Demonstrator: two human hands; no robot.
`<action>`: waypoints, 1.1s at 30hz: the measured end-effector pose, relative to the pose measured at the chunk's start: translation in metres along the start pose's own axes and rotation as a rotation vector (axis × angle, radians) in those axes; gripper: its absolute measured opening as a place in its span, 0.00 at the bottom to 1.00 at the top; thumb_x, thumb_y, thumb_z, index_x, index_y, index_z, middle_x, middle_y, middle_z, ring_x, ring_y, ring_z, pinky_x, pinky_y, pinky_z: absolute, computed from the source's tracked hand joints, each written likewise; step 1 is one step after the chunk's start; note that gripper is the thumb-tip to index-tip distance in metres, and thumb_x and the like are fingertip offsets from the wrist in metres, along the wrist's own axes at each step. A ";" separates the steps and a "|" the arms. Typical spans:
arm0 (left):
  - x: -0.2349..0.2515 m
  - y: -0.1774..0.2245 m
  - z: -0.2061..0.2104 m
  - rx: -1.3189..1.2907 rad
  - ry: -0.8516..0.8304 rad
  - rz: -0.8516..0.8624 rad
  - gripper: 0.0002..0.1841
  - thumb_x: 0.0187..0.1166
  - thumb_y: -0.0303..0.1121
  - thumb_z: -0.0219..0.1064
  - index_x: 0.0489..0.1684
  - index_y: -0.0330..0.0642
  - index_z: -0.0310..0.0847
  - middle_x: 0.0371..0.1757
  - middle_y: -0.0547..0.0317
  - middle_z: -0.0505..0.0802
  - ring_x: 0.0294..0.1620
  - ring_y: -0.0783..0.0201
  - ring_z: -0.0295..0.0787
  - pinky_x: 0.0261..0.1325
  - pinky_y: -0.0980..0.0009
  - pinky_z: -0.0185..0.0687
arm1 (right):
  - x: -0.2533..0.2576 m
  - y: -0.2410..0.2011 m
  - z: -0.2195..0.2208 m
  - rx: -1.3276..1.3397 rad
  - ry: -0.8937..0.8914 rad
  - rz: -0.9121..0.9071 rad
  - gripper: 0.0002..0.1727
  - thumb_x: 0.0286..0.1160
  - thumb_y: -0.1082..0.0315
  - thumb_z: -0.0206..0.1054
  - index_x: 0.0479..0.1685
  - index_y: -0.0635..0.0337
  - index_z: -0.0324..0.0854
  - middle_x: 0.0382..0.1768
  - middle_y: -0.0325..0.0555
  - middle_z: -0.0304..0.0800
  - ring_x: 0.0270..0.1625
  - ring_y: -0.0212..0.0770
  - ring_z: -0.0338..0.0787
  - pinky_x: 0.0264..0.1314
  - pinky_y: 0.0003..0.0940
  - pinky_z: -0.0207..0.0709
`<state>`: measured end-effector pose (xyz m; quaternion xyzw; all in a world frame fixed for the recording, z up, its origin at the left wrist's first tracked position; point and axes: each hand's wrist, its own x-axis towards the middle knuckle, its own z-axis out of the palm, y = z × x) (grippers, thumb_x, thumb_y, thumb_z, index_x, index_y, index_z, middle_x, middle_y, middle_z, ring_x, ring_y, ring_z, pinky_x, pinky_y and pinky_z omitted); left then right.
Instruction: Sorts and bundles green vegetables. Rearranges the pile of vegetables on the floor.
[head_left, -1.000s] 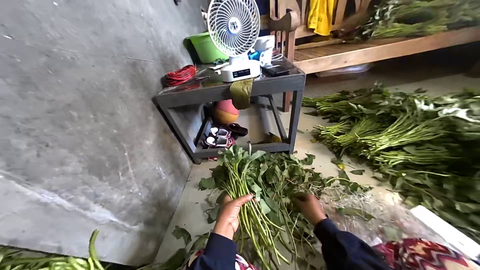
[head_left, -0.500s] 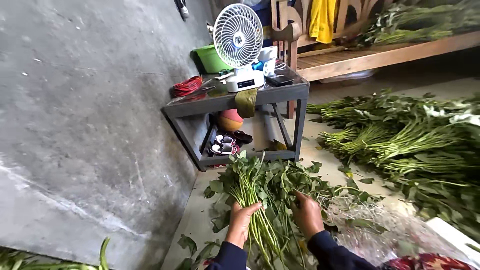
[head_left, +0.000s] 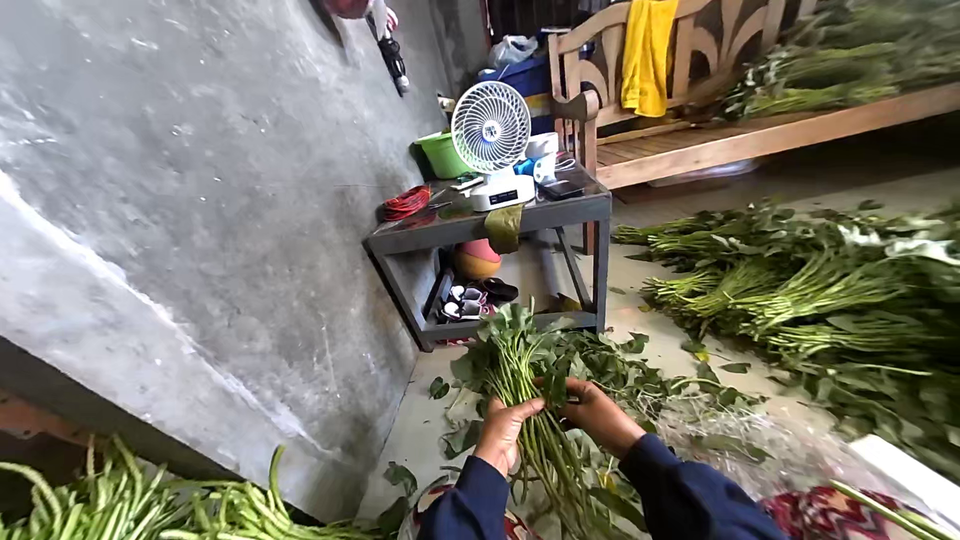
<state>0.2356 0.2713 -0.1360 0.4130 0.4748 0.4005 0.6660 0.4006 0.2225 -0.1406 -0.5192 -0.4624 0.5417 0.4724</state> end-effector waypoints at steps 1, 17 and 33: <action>-0.003 0.003 0.004 0.003 0.018 0.001 0.34 0.63 0.17 0.79 0.73 0.30 0.69 0.59 0.39 0.90 0.57 0.52 0.91 0.60 0.56 0.89 | -0.002 -0.002 -0.002 0.031 -0.008 -0.010 0.21 0.83 0.74 0.61 0.73 0.55 0.81 0.62 0.48 0.88 0.47 0.40 0.92 0.48 0.39 0.89; -0.044 0.048 0.031 0.032 -0.148 0.114 0.27 0.71 0.14 0.69 0.72 0.29 0.68 0.52 0.40 0.91 0.49 0.52 0.93 0.53 0.55 0.92 | -0.033 -0.043 -0.030 0.112 0.082 -0.333 0.16 0.91 0.64 0.56 0.51 0.64 0.87 0.44 0.48 0.93 0.45 0.39 0.92 0.53 0.40 0.87; -0.053 0.029 0.054 0.064 -0.139 0.115 0.31 0.67 0.12 0.72 0.72 0.29 0.67 0.53 0.37 0.91 0.50 0.51 0.93 0.53 0.55 0.92 | -0.066 -0.036 -0.048 -0.226 0.034 -0.323 0.21 0.80 0.69 0.67 0.72 0.55 0.82 0.53 0.45 0.91 0.48 0.37 0.91 0.52 0.37 0.86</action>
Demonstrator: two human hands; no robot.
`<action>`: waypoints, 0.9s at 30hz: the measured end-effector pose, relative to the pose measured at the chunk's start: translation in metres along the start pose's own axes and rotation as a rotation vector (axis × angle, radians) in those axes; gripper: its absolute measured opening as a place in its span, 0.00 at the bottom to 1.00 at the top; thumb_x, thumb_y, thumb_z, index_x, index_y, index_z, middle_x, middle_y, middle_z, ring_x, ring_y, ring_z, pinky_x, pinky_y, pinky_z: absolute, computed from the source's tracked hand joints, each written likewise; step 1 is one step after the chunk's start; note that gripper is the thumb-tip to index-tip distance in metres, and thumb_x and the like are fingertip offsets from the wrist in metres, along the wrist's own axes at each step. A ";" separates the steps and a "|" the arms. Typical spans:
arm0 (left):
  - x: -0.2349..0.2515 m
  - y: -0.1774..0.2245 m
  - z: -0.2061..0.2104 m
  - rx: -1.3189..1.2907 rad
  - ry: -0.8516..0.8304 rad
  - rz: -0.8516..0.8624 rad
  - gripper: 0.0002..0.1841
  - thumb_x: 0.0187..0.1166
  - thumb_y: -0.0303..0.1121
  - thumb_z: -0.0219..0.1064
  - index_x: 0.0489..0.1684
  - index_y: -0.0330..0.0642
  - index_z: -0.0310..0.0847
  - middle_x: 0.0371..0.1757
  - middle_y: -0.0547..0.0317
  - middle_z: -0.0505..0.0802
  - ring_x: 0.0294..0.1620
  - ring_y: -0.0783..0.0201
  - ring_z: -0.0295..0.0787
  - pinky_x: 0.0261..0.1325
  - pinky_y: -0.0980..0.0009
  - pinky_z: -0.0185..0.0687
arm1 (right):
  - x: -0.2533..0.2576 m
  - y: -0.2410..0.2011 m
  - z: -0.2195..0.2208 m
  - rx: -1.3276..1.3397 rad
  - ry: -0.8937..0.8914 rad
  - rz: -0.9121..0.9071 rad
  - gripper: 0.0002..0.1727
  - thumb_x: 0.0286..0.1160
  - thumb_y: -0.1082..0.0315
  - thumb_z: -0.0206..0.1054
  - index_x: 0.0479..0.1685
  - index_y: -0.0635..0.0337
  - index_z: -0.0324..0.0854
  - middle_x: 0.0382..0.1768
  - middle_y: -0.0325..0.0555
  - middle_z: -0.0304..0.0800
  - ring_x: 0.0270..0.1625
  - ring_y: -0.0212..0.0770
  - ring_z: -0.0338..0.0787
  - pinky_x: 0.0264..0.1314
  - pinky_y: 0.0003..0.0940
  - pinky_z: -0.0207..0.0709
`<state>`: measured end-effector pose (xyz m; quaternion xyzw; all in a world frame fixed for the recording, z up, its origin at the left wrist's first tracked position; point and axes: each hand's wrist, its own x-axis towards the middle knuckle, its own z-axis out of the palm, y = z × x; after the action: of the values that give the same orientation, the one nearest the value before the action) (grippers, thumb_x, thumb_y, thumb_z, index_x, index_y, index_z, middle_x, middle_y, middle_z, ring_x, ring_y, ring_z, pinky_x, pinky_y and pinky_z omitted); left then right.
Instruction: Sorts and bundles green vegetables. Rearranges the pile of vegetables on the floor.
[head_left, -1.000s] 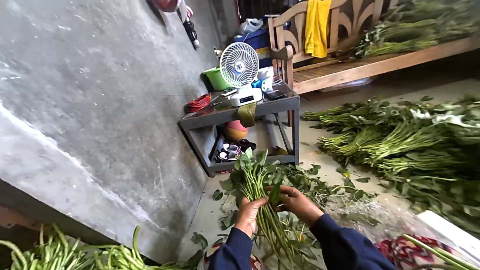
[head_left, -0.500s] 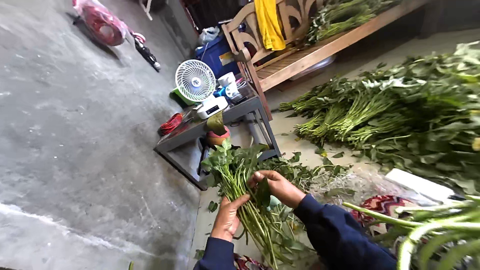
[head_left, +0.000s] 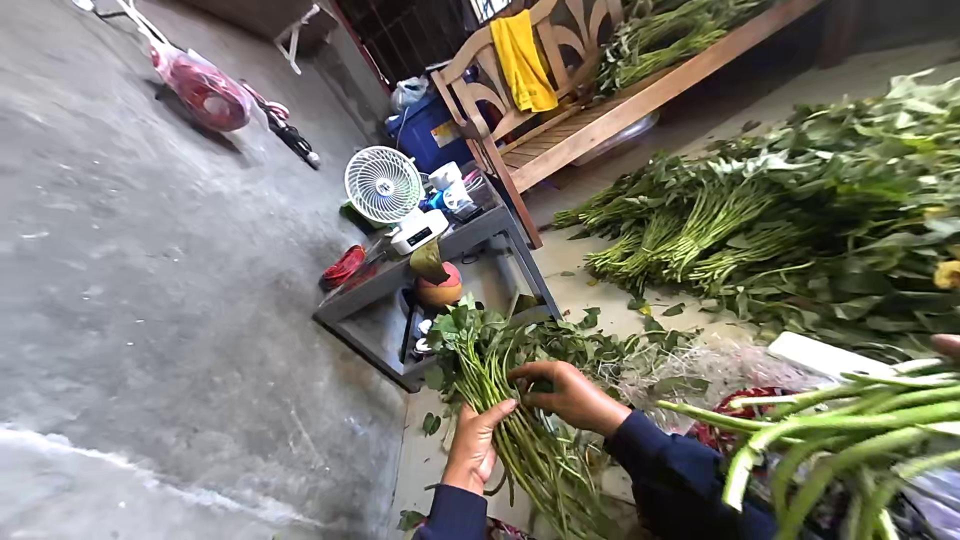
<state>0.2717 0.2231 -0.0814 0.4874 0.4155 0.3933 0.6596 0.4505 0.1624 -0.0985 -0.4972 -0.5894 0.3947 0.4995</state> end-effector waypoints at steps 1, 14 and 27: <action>-0.002 0.000 -0.001 0.001 -0.017 -0.011 0.31 0.67 0.12 0.72 0.73 0.29 0.67 0.53 0.37 0.91 0.50 0.50 0.93 0.53 0.55 0.92 | 0.000 -0.001 -0.003 0.029 -0.019 -0.016 0.19 0.81 0.70 0.66 0.70 0.56 0.83 0.54 0.46 0.91 0.47 0.36 0.91 0.51 0.35 0.86; -0.013 0.001 -0.013 -0.287 -0.240 0.050 0.24 0.57 0.19 0.76 0.54 0.34 0.74 0.42 0.44 0.93 0.35 0.52 0.94 0.41 0.56 0.94 | -0.012 0.004 -0.006 0.421 0.215 -0.040 0.24 0.80 0.68 0.68 0.75 0.60 0.74 0.63 0.51 0.86 0.56 0.45 0.93 0.58 0.44 0.90; -0.003 0.011 -0.009 -0.297 0.004 0.035 0.14 0.79 0.16 0.58 0.61 0.31 0.71 0.42 0.43 0.92 0.37 0.53 0.94 0.44 0.56 0.94 | -0.046 0.045 0.005 -0.295 0.006 0.240 0.41 0.90 0.37 0.37 0.67 0.61 0.85 0.74 0.58 0.81 0.85 0.57 0.71 0.89 0.72 0.46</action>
<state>0.2612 0.2255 -0.0722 0.3909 0.3455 0.4627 0.7168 0.4550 0.1260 -0.1519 -0.6330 -0.5758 0.3594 0.3723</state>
